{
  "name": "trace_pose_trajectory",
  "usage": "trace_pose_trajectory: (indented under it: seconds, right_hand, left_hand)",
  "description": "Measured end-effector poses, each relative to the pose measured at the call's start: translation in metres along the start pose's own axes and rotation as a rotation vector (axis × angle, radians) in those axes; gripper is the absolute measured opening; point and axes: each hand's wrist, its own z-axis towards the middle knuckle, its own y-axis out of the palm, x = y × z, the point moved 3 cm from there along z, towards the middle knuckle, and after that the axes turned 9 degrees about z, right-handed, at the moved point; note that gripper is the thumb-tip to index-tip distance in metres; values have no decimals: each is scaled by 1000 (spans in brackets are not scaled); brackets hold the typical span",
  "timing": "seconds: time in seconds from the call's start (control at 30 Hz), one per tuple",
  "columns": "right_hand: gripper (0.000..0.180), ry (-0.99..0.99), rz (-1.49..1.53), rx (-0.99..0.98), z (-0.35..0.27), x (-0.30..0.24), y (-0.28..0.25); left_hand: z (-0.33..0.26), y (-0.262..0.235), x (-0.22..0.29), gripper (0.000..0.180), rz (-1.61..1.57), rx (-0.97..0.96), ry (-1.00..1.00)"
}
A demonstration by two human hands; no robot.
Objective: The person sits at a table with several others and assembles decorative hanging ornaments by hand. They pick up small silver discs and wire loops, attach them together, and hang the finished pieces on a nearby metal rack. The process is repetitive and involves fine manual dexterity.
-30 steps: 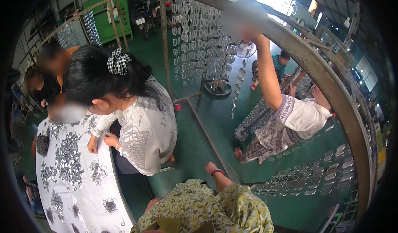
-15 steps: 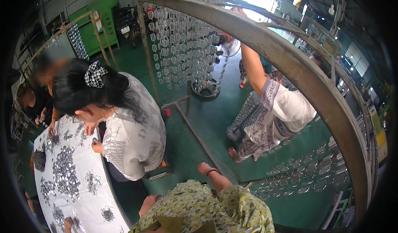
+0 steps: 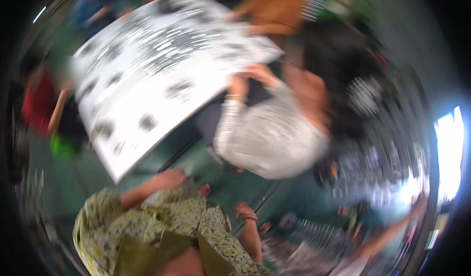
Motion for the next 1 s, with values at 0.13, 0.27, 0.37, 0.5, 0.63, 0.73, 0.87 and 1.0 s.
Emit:
trace_pose_trajectory:
  seconds: [0.13, 0.27, 0.37, 0.5, 0.63, 0.73, 0.87, 1.0]
  right_hand:
    - [37, -101, -474, -78, -2, -133, 57]
    - [53, -246, -392, -407, -21, -223, 125]
    - [52, -280, -443, -544, -14, -247, 148]
    - [51, -157, -319, -634, -6, -290, 158]
    - [48, -146, -195, -512, 20, -310, 175]
    - [44, -337, -261, -547, 33, -323, 199]
    - [40, -343, -351, -549, 55, -340, 216]
    - [39, -216, -286, -609, 42, -384, 216]
  left_hand:
    - [-22, -20, -6, 18, -86, -176, -305]
    - [-59, -44, -6, 23, -239, 53, -547]
    - [-77, -44, -18, 22, -280, 146, -665]
    - [-100, -57, -55, 22, -314, 246, -755]
    - [-121, -74, -127, 23, -330, 479, -825]
    - [-127, -98, -205, 21, -451, 776, -889]
    - [-133, -112, -317, 26, -577, 991, -1155]
    - [-155, -81, -423, 21, -600, 1095, -1360]
